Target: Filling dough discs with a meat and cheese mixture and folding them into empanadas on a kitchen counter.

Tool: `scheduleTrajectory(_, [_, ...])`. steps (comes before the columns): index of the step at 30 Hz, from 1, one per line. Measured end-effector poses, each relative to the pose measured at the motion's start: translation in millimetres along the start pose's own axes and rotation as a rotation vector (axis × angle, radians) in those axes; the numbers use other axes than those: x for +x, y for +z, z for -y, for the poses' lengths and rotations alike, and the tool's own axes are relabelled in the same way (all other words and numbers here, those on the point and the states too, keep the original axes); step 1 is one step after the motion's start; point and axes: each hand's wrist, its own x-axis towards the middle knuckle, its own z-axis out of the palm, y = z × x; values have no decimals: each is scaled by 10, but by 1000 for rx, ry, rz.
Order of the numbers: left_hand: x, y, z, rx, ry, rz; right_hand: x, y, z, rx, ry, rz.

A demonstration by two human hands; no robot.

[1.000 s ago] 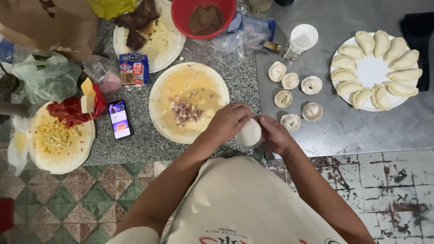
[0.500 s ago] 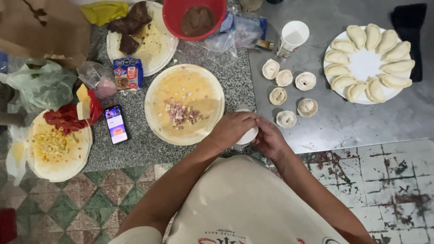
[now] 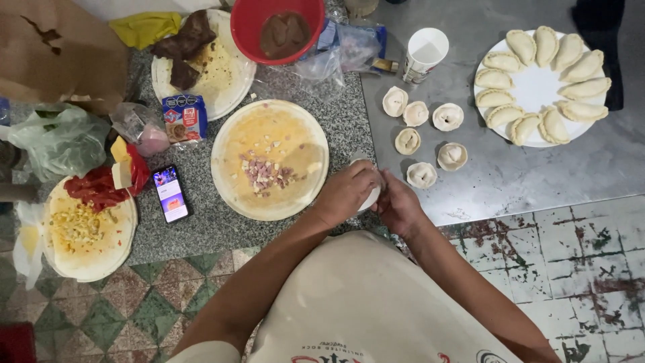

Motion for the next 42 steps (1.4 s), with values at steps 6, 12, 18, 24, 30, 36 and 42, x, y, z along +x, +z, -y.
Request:
scheduleTrajectory(6, [99,-261,-139,-224,-380,208,-333,578,414,-117,-99,165])
scheduleTrajectory(12, [87,-217,-63,-471,-552,139,-396,631,400,-252,-154,143])
scheduleTrajectory(18, [66,-61,-27,-585,-614,116,-96,238,190,-220,-288,74])
scheduleTrajectory(24, [176,-154,-12,-575,-615,111,-238,462,421,-342,-393,210])
scheduleTrajectory(30, [208,-164,-36,-668,-658,106,-241,463,538,-422,-371,183])
scheduleTrajectory(36, [210,-155,-11,-720,-708,35,-393,539,660,-520,-274,-26])
scheduleTrajectory(42, [273,-164,-22,-841,-659,-13,-266,421,562,-348,-260,8])
